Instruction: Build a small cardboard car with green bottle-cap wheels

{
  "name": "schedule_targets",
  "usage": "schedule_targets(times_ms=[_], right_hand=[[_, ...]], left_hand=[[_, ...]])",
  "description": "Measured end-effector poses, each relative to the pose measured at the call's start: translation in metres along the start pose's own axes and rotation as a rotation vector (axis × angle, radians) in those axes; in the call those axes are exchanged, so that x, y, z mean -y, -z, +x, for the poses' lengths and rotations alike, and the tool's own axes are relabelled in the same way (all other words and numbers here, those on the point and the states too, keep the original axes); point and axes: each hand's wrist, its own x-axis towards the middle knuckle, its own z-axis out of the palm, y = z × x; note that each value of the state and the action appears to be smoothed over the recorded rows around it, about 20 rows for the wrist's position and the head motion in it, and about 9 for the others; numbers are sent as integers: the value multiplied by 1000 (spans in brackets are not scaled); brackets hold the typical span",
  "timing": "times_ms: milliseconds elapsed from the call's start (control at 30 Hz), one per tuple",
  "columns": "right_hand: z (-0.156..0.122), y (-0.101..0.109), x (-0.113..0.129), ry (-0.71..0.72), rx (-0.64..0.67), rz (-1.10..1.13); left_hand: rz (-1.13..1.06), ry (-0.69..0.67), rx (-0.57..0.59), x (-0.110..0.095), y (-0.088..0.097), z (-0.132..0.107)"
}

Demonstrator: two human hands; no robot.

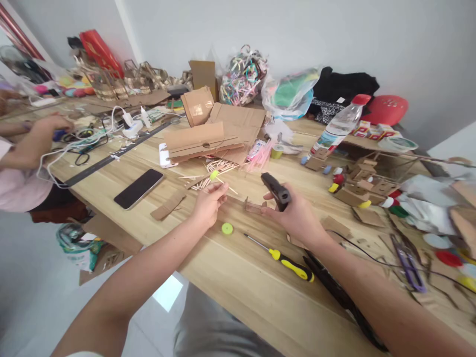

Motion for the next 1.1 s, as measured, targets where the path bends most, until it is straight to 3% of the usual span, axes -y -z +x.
schedule_targets(times_ms=[267, 533, 1100], right_hand=[[6, -18, 0, 26, 26, -216], [5, -22, -4, 6, 55, -355], [0, -19, -8, 81, 25, -121]], left_hand=[[123, -106, 64, 18, 1, -2], [215, -162, 76, 25, 7, 4], [206, -182, 80, 21, 2, 0]])
